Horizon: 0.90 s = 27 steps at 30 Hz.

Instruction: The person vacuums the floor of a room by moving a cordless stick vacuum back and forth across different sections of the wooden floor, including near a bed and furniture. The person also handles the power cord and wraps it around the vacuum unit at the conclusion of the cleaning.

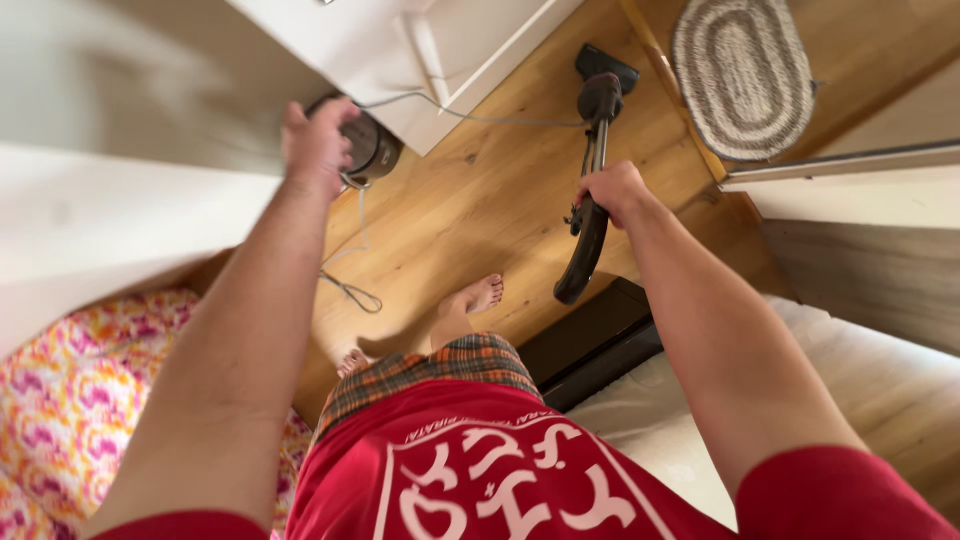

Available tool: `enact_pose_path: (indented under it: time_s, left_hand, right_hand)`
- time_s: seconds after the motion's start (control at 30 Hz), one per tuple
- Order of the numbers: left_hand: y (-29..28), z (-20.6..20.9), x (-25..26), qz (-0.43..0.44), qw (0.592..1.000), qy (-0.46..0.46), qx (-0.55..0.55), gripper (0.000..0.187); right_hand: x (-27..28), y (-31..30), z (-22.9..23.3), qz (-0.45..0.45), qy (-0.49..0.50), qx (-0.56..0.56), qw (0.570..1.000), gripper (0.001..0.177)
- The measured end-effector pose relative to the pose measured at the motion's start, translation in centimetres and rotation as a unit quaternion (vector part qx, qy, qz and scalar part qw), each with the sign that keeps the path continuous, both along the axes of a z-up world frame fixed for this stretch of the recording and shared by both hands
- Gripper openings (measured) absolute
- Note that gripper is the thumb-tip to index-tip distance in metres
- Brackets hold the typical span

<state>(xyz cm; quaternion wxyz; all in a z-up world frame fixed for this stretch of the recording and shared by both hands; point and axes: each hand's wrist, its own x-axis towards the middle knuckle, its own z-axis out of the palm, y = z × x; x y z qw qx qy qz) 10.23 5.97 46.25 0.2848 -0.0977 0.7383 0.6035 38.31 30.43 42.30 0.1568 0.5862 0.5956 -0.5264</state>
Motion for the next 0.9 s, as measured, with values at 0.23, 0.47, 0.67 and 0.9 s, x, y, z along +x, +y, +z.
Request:
enact_pose_path:
  time_s: [0.23,0.47,0.67,0.9]
  left_hand:
    - [-10.3,-10.5,5.8,-0.095,0.987,0.007,-0.130,0.059]
    - [-22.9,-14.6,15.1,-0.278,0.935,0.009,-0.221,0.046]
    - [-32.8,-12.8,15.6,-0.384,0.865,-0.048,-0.319,0.055]
    - [-45.4,-7.4,17.2,-0.347,0.865,-0.068,-0.356,0.056]
  right_hand:
    - [1.9,-9.5,0.2,-0.054,0.105,-0.079,0.990,0.005]
    - [1.2,-21.4,4.7,-0.032,0.028,-0.180,0.983,0.007]
    - [-0.2,-31.8,5.2,-0.033,0.065,-0.283,0.956,0.012]
    - [-2.6,-44.1,6.1,-0.154,0.087,-0.348,0.921,0.017]
